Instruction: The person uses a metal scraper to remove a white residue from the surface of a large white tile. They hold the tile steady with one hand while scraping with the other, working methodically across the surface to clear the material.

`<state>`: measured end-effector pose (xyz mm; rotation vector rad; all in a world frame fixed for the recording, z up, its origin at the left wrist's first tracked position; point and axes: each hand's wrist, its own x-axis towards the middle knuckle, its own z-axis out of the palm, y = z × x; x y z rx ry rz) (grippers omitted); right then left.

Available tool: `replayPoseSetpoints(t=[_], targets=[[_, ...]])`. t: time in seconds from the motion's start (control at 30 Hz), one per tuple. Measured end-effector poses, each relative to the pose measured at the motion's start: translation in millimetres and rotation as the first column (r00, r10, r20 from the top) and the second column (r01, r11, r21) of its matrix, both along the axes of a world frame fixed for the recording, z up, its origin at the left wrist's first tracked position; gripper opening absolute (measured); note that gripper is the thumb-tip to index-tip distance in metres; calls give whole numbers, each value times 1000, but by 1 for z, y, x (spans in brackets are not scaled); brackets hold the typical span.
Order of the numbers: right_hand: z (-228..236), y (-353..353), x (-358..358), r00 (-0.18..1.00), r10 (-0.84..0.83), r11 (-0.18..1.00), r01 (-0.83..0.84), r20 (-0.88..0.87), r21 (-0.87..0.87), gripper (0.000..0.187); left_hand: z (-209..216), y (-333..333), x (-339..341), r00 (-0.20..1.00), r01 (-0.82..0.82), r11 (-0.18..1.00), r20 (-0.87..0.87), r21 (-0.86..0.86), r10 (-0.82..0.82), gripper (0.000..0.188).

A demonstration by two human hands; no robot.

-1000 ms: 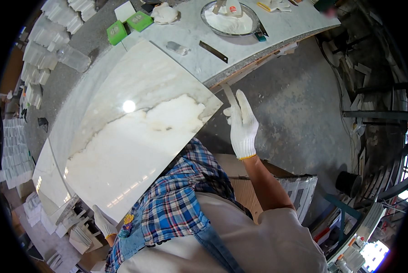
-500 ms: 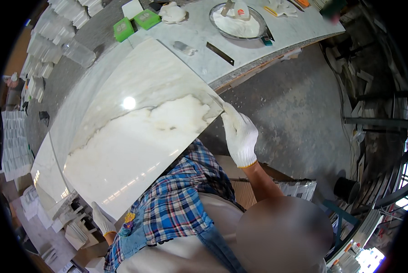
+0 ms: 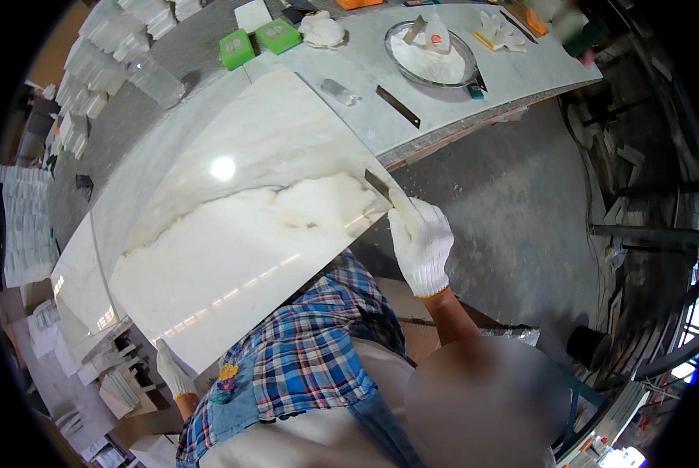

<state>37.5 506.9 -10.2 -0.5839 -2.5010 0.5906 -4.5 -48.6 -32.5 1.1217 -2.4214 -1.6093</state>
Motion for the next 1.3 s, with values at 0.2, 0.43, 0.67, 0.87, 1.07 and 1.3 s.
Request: replayPoseSetpoints(t=[0.2, 0.43, 0.67, 0.87, 1.07, 1.3], targets=[[2, -7, -7, 995, 103, 995, -103, 11, 1, 26, -4, -1, 0, 1000, 1, 1000, -26, 15, 0, 52], [9, -23, -23, 940, 323, 939, -303, -109, 165, 31, -4, 3, 0, 1000, -30, 999, -6, -25, 30, 53], [5, -22, -41, 917, 382, 911, -353, -111, 215, 21, -5, 6, 0, 999, -42, 999, -24, 5, 42, 53], [11, -2, -52, 960, 278, 926, -276, 31, 258, 37, -11, -1, 0, 998, -51, 999, -30, 2, 51, 53], [7, -28, -41, 937, 347, 911, -324, -48, 255, 26, -12, 1, 1, 998, -41, 999, -54, 10, 41, 53], [22, -24, -56, 928, 373, 902, -359, -16, 241, 16, -9, 4, 1, 998, -59, 998, -35, 7, 59, 53]])
